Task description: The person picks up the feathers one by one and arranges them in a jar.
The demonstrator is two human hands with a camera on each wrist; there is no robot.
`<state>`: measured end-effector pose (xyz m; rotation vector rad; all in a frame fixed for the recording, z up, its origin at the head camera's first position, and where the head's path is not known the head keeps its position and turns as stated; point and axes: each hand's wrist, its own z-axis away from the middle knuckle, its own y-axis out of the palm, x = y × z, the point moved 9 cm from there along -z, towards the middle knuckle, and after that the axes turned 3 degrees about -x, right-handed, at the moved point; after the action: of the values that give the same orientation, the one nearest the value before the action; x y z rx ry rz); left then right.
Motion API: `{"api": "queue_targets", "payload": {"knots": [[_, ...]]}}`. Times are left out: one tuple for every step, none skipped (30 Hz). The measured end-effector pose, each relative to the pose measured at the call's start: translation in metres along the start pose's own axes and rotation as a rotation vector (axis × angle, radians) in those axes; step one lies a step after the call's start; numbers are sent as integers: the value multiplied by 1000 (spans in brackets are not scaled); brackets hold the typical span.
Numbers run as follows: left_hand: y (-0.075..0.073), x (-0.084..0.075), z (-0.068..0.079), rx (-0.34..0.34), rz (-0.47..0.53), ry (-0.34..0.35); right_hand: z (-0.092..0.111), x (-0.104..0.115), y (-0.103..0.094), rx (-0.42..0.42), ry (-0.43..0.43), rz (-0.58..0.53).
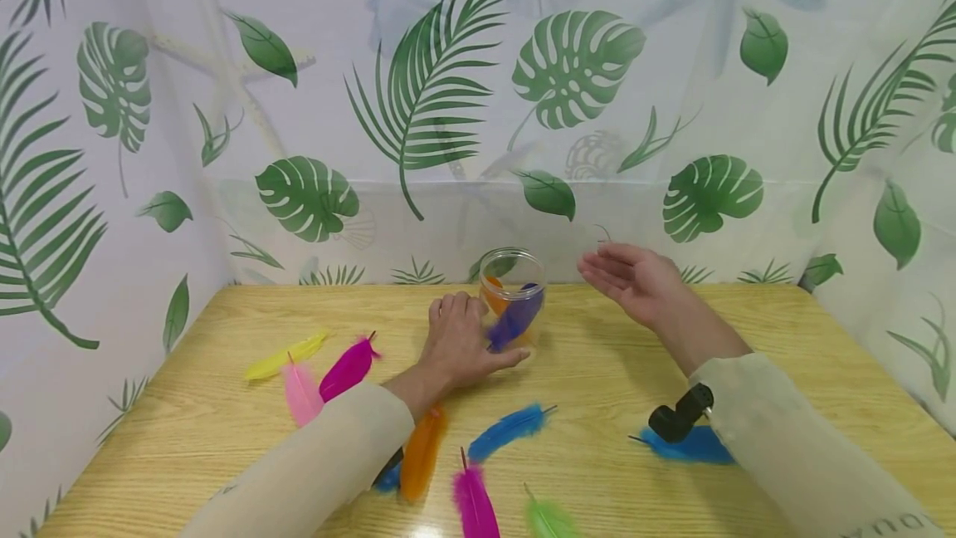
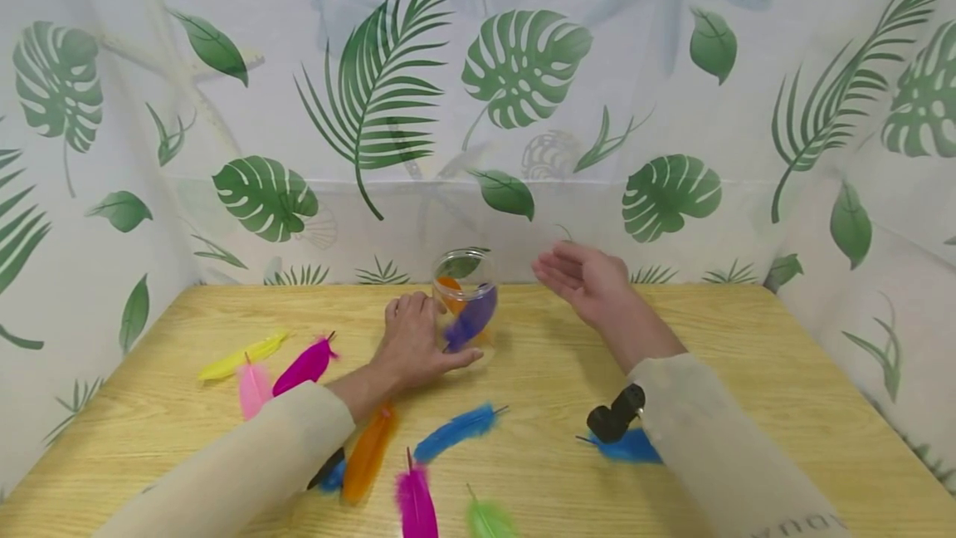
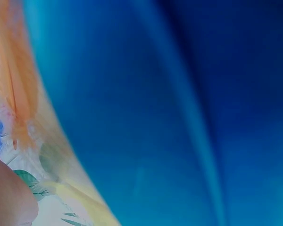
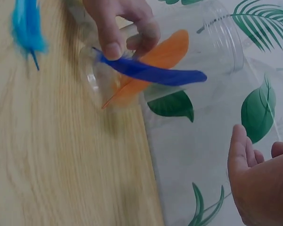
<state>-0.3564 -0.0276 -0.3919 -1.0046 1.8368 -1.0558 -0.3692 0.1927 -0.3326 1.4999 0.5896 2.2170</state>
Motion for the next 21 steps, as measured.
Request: {"api": "queue_targets", "payload": {"knots": [[0,0,0,0,0,0,-1,-1,-2,12,11,7],[0,0,0,1,-1,0,-1,-2,-5,26,21,21],[0,0,0,1,0,0,-2,-3,-7,40,33,40],[0,0,0,1,0,0,-3,-5,-9,55,43,65],[1,0,0,1,1,-1,-3,-6,-11,63,52,97],[1,0,0,0,2,0,-3,-8,-14,70,61,127],[1,0,0,-1,1,0,-3,-9,-16,84,65,156],[1,0,0,-2,2,0,-3,-10,-18,98,70,184],[1,0,0,-3,1,1,-3,-11,-20,110,74,206],[1,0,0,-3,2,1,-3,-12,-23,118,77,224],[0,0,0,-3,2,2,-3,-12,-26,127,83,240],[0,0,0,-4,2,3,-3,-13,-28,139,87,256],[0,0,0,-4,2,4,-3,-13,-31,153,92,271],[0,0,0,-5,4,4,-3,-13,-34,161,100,285],[0,0,0,-6,4,4,-2,-14,-37,168,108,298],[0,0,0,-5,3,4,-2,-14,-39,174,115,312],[0,0,0,-4,1,4,-2,-14,-42,181,120,331],[0,0,1,-3,-1,4,-1,-15,-44,185,125,348],[0,0,0,-3,-3,3,-1,-15,-47,188,129,366],[0,0,0,-3,-5,3,0,-15,-49,192,134,386],[0,0,0,-3,-7,3,0,-16,-52,196,136,406]]}}
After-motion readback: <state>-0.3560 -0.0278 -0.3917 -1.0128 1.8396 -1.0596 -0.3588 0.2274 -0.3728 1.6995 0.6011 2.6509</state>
